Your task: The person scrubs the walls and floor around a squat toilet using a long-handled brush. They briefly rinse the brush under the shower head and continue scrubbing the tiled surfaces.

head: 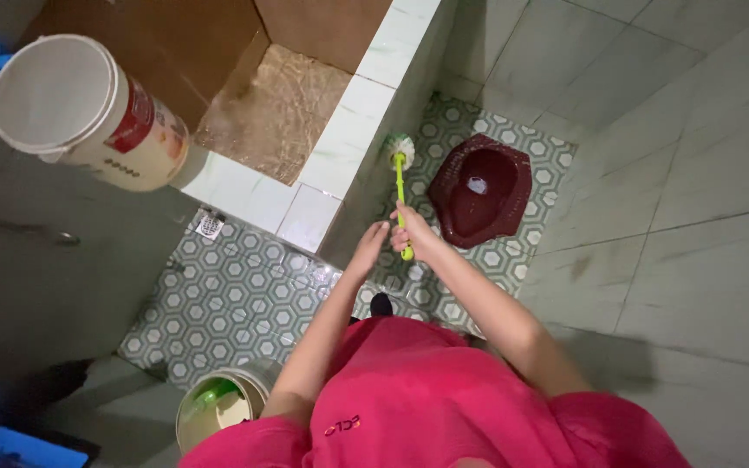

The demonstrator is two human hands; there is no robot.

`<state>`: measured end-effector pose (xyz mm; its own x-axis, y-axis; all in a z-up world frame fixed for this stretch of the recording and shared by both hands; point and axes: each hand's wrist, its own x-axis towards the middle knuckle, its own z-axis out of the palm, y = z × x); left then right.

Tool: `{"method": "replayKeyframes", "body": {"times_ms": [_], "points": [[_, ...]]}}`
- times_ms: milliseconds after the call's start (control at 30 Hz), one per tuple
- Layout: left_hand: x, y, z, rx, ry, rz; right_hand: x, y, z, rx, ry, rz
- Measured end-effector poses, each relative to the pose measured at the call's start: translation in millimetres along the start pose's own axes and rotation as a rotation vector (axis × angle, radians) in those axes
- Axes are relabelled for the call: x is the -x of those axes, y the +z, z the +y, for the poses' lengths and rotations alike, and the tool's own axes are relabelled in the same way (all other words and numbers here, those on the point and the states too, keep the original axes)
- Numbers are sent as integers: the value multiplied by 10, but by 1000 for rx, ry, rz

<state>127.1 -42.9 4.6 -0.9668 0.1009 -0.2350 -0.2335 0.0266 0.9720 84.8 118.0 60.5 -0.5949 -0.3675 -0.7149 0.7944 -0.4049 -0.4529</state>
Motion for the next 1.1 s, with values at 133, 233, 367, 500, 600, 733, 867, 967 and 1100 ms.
{"method": "replayKeyframes", "body": {"times_ms": [133,233,367,500,600,733,867,967,1100], "points": [[252,12,27,61,-6,-6,-87,-79,459,-5,18,-7],[704,13,22,60,-87,32,-118,-155,738,-71,121,-12],[1074,9,67,87,6,73,17,-191,963,-28,77,-84],[1462,134,0,31,10,139,208,-197,843,-34,-19,-78],[1664,150,-5,-44,31,197,373,-177,736,-63,-110,-48],[1897,84,79,3,-16,209,498,36,810,-200,-168,-23],[2074,-105,215,43,-118,208,622,311,1066,-122,-102,-97],[2100,-317,187,19,-125,210,537,426,1271,-58,-20,-88],[2088,-664,-10,7,-109,181,178,368,1582,-27,125,-18]]}}
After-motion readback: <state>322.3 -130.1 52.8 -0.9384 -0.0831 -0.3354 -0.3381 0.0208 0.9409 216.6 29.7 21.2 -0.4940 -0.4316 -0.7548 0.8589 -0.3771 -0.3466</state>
